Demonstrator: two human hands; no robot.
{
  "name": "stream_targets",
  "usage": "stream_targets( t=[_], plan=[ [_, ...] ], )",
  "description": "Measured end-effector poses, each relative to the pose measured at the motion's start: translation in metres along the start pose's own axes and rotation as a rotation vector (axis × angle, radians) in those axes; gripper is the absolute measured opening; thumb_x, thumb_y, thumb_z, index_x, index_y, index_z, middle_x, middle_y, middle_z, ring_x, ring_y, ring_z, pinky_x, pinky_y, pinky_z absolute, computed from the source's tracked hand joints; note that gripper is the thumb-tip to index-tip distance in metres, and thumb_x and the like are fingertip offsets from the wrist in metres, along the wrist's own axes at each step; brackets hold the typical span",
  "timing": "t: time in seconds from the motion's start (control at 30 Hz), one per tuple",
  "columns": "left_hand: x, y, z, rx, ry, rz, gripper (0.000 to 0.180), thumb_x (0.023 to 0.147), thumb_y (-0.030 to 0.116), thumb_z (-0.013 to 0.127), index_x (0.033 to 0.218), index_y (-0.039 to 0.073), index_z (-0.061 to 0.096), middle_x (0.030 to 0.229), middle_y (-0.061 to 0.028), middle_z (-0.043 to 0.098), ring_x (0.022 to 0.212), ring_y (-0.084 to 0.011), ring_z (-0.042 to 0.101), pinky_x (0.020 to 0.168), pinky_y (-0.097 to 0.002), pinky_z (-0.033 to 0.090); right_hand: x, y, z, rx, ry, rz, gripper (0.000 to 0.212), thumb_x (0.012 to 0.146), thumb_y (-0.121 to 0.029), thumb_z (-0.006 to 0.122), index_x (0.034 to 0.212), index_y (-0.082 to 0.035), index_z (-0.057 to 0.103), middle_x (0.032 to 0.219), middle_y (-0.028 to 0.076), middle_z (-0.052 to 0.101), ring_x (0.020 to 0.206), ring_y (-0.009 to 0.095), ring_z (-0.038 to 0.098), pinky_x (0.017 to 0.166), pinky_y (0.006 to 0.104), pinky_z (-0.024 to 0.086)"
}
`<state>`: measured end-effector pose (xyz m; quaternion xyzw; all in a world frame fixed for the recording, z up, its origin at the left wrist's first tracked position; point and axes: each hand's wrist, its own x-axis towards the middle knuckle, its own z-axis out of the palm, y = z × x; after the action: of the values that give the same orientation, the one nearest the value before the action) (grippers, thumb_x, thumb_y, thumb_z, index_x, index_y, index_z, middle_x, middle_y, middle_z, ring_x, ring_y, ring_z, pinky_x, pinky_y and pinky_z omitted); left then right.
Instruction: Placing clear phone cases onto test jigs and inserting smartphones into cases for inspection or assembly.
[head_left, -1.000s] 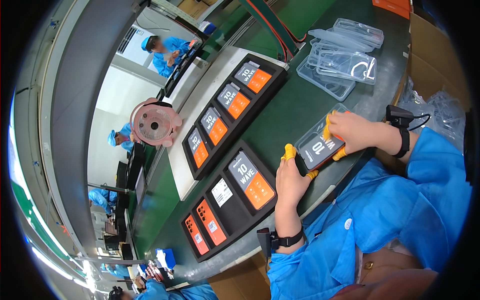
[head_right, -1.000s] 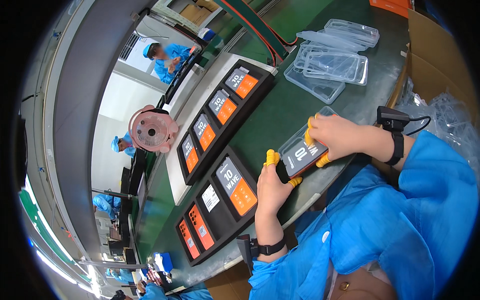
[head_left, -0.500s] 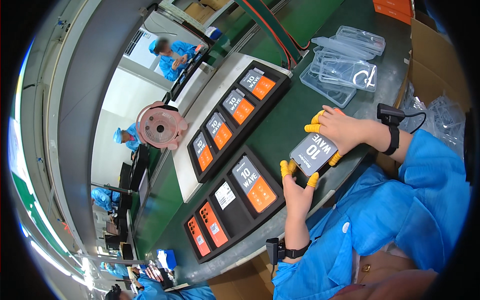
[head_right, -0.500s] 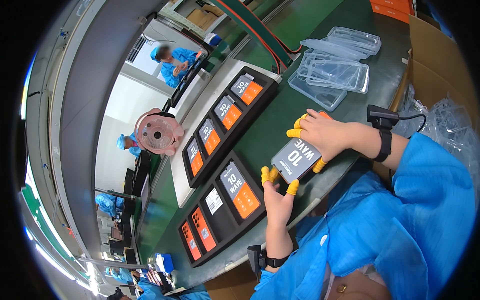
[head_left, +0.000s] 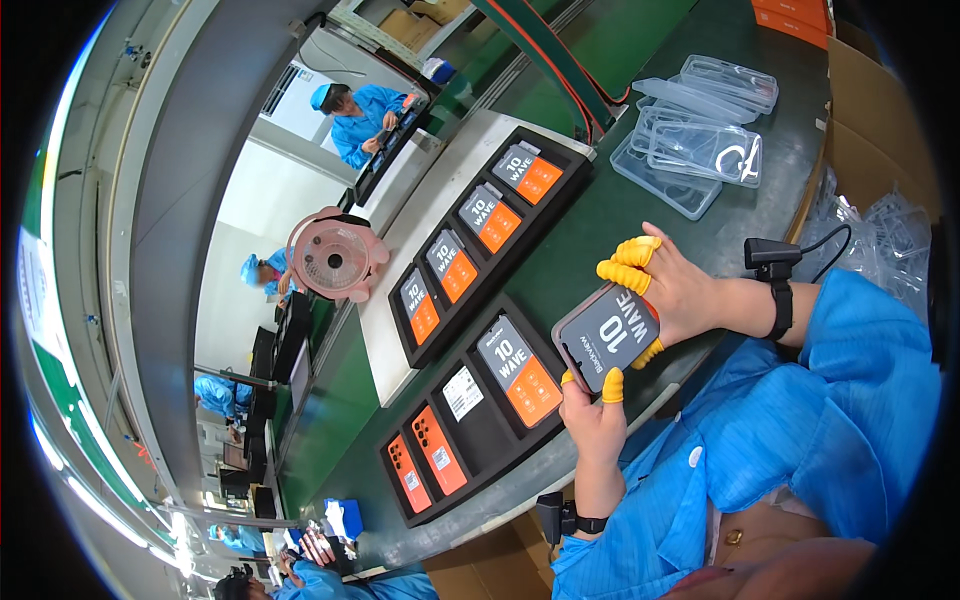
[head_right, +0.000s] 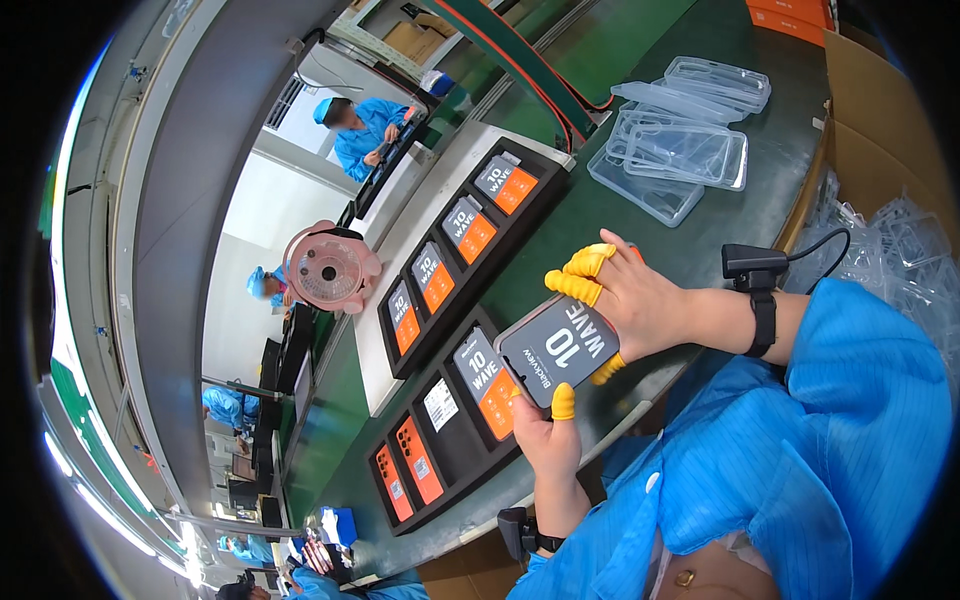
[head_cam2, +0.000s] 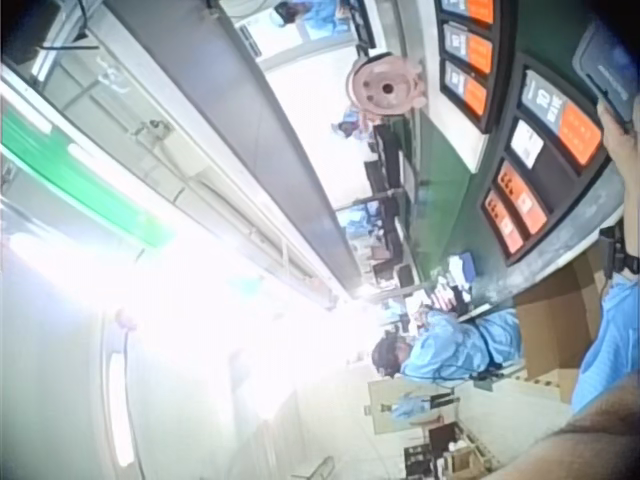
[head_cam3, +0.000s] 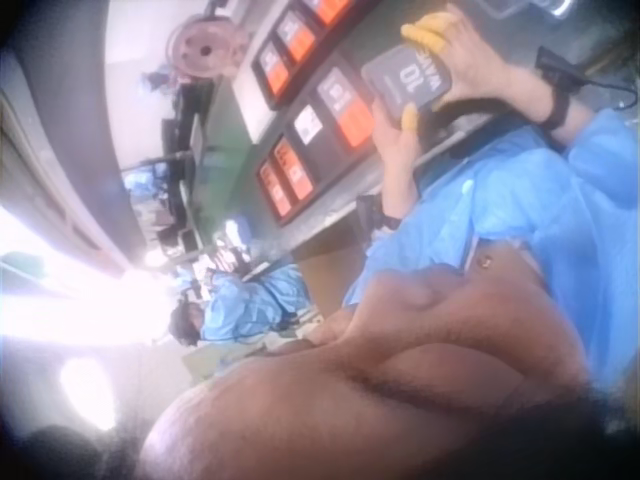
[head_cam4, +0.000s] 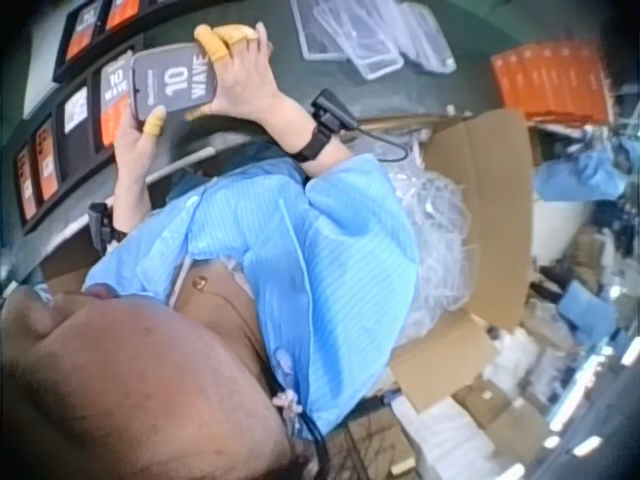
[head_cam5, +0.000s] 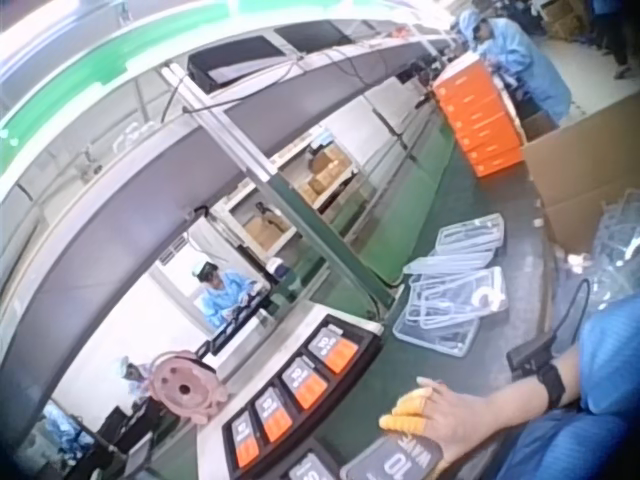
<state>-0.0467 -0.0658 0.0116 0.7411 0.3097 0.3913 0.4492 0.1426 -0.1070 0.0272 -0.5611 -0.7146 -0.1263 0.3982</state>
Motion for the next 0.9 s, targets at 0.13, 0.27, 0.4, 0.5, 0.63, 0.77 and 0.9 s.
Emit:
stream_targets(
  t=[0.13, 0.27, 0.4, 0.5, 0.63, 0.77, 0.9],
  plan=[
    [-0.001, 0.002, -0.005, -0.003, 0.121, 0.124, 0.025, 0.075, 0.013, 0.061, 0.090, -0.003, 0.049, 0.074, -0.0085, 0.058, 0.067, -0.0124, 0.054, 0.064, -0.0239, 0.042, 0.008, 0.002, -0.010, 0.217, -0.099, -0.059, 0.095, 0.046, -0.054, 0.071, 0.116, 0.002, 0.037, 0.104, 0.016, 0.044, 0.096, 0.033, 0.044, 0.090, 0.0440, 0.029],
    [-0.002, 0.001, -0.008, 0.082, 0.136, 0.088, 0.024, 0.075, 0.011, 0.060, 0.091, -0.003, 0.049, 0.075, -0.0078, 0.058, 0.069, -0.0119, 0.054, 0.065, -0.0232, 0.042, 0.003, 0.035, 0.003, 0.340, -0.381, 0.024, 0.074, 0.056, -0.047, 0.070, 0.106, 0.002, 0.047, 0.092, 0.017, 0.054, 0.083, 0.028, 0.055, 0.067, 0.0300, 0.044],
    [0.000, 0.001, -0.018, -0.001, 0.048, 0.043, 0.023, 0.076, 0.013, 0.059, 0.090, -0.003, 0.050, 0.075, -0.0074, 0.058, 0.070, -0.0116, 0.054, 0.065, -0.0230, 0.042, 0.007, 0.036, 0.002, 0.517, -0.640, 0.294, 0.055, 0.058, -0.043, 0.070, 0.088, 0.001, 0.053, 0.073, 0.014, 0.059, 0.071, 0.028, 0.058, 0.062, 0.0313, 0.045],
    [0.002, 0.005, -0.018, 0.021, 0.076, 0.013, 0.026, 0.077, 0.017, 0.060, 0.088, -0.004, 0.050, 0.073, -0.0071, 0.057, 0.068, -0.0110, 0.052, 0.063, -0.0234, 0.041, 0.004, 0.033, -0.001, 0.561, -0.515, 0.296, 0.053, 0.058, -0.041, 0.071, 0.085, 0.001, 0.054, 0.074, 0.015, 0.059, 0.069, 0.027, 0.058, 0.060, 0.0307, 0.045],
    [0.005, 0.002, -0.019, 0.099, 0.142, -0.033, 0.027, 0.077, 0.021, 0.060, 0.083, -0.004, 0.050, 0.070, -0.0067, 0.057, 0.065, -0.0101, 0.050, 0.059, -0.0241, 0.041, -0.007, 0.024, 0.009, 0.544, -0.443, 0.252, 0.052, 0.057, -0.041, 0.072, 0.082, 0.001, 0.054, 0.073, 0.015, 0.058, 0.066, 0.028, 0.058, 0.059, 0.0307, 0.045],
    [0.005, -0.008, -0.025, 0.141, 0.106, -0.047, 0.026, 0.079, 0.019, 0.058, 0.092, -0.002, 0.050, 0.082, -0.0034, 0.056, 0.073, -0.0074, 0.048, 0.065, -0.0198, 0.038, -0.017, 0.019, 0.012, 0.476, -0.313, 0.281, 0.053, 0.056, -0.041, 0.073, 0.082, 0.001, 0.054, 0.073, 0.014, 0.058, 0.066, 0.027, 0.057, 0.059, 0.0301, 0.045],
    [0.012, -0.012, -0.015, -0.470, -0.148, 0.048, 0.044, 0.075, 0.021, 0.062, 0.108, 0.000, 0.041, 0.103, -0.0076, 0.050, 0.092, -0.0133, 0.047, 0.080, -0.0267, 0.036, -0.021, 0.006, 0.014, 0.733, -0.221, 0.478, 0.052, 0.058, -0.039, 0.073, 0.083, 0.001, 0.053, 0.074, 0.011, 0.058, 0.068, 0.021, 0.058, 0.061, 0.0279, 0.045]
  ],
)
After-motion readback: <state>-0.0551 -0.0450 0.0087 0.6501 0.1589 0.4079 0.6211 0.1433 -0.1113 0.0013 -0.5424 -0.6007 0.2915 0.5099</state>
